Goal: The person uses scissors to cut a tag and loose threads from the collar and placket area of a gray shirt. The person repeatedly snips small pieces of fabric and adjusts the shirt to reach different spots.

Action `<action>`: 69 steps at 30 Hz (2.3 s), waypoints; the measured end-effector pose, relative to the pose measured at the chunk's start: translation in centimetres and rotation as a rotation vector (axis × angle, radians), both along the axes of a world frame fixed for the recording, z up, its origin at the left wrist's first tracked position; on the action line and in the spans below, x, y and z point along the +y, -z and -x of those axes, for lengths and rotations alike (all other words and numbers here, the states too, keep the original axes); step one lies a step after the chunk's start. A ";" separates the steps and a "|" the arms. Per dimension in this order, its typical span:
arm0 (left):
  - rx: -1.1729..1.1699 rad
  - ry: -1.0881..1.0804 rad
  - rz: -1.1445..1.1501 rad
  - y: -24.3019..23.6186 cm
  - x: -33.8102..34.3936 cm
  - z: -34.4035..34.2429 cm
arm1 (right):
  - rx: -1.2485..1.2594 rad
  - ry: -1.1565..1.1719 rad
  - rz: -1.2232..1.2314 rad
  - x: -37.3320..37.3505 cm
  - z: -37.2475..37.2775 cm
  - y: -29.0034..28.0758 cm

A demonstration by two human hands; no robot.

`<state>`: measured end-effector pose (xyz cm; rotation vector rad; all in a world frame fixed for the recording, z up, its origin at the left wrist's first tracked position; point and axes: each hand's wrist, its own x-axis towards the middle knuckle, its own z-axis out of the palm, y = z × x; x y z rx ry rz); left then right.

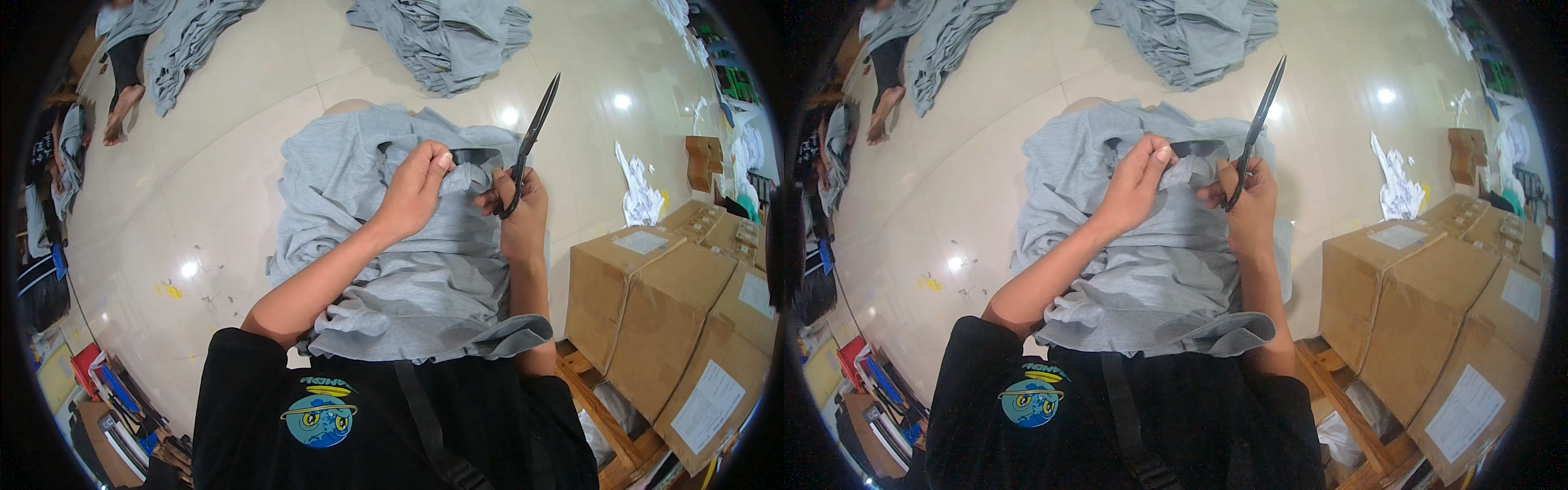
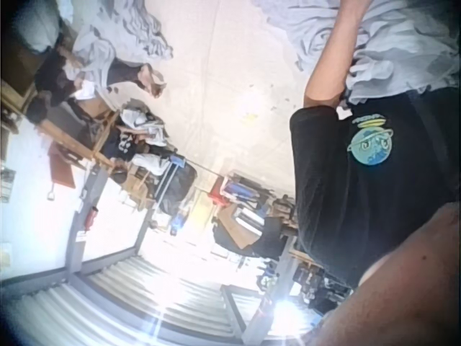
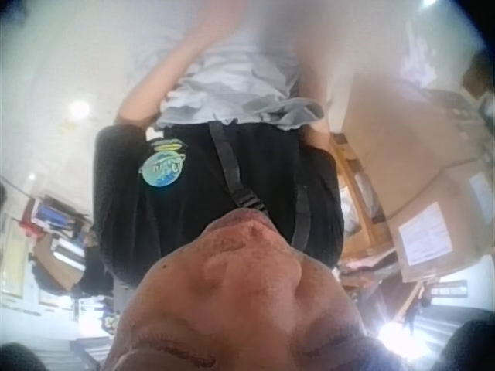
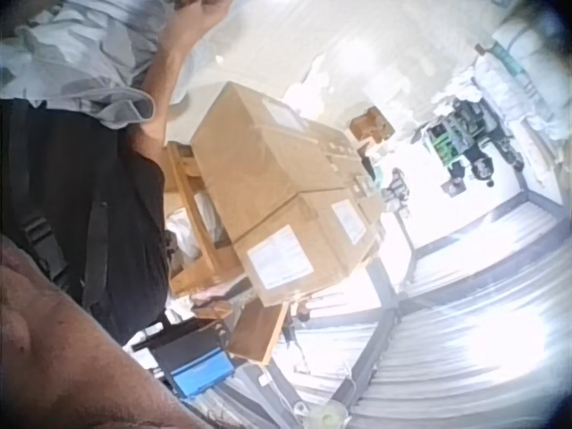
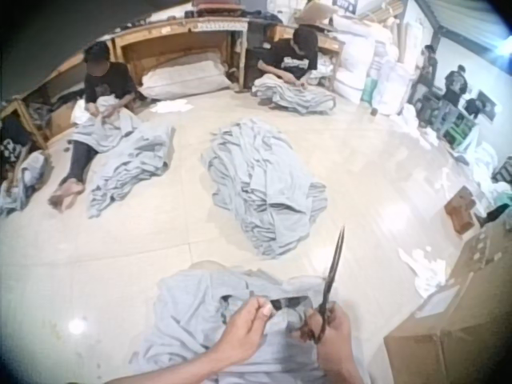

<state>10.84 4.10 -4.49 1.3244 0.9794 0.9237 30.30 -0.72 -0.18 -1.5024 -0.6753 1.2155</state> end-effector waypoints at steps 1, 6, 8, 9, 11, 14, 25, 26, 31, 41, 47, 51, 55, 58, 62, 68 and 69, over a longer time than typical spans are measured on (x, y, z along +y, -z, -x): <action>-0.014 -0.011 0.013 0.0 0.0 0.0 | 0.010 0.009 -0.002 -0.1 0.0 0.1; -0.068 -0.009 0.033 0.0 0.1 0.3 | 0.012 0.022 -0.010 -0.1 0.0 0.1; -0.043 -0.007 0.042 -0.3 0.1 0.4 | -0.010 0.030 0.003 -0.1 0.1 -0.2; -0.030 -0.005 0.047 -0.6 0.1 0.4 | -0.024 0.042 0.013 -0.2 0.3 -0.5; -0.028 0.000 0.050 -1.6 -0.1 0.4 | -0.064 0.067 0.017 -0.7 0.4 -1.1; -0.023 -0.002 0.040 -1.8 -0.3 0.4 | -0.083 0.060 0.016 -3.0 0.0 -2.8; 0.013 -0.024 -0.105 -1.8 -0.3 -0.3 | 0.578 -0.376 0.477 -12.3 -1.6 -8.3; 0.004 -0.025 -0.143 -1.6 -0.3 -0.3 | 0.582 -0.374 0.458 -12.3 -1.1 -8.4; 0.020 0.001 -0.148 -1.9 -0.4 -0.2 | 0.606 -0.420 0.479 -12.2 -1.0 -7.3; 0.021 0.025 -0.103 -2.1 -0.7 -0.1 | 0.640 -0.430 0.495 -11.8 -0.9 -7.0; 0.026 0.035 -0.139 -1.7 -0.9 -0.2 | 0.650 -0.410 0.512 -11.7 -0.9 -6.7; 0.041 0.023 -0.200 -1.4 -1.0 -0.3 | 0.610 -0.402 0.551 -11.5 -0.7 -6.8; 0.054 0.033 -0.208 -1.4 -1.0 -0.3 | 0.539 -0.421 0.555 -11.3 -0.4 -7.2; 0.055 0.038 -0.206 -1.5 -1.0 -0.2 | 0.531 -0.422 0.544 -11.3 -0.3 -7.3; 0.049 0.038 -0.201 -1.8 -1.1 -0.2 | 0.576 -0.407 0.553 -11.2 -0.2 -7.3; 0.044 0.036 -0.196 -1.9 -1.4 -0.3 | 0.643 -0.458 0.508 -11.4 -0.6 -6.5; 0.047 0.033 -0.200 -1.8 -1.4 -0.3 | 0.627 -0.451 0.519 -11.4 -0.5 -6.6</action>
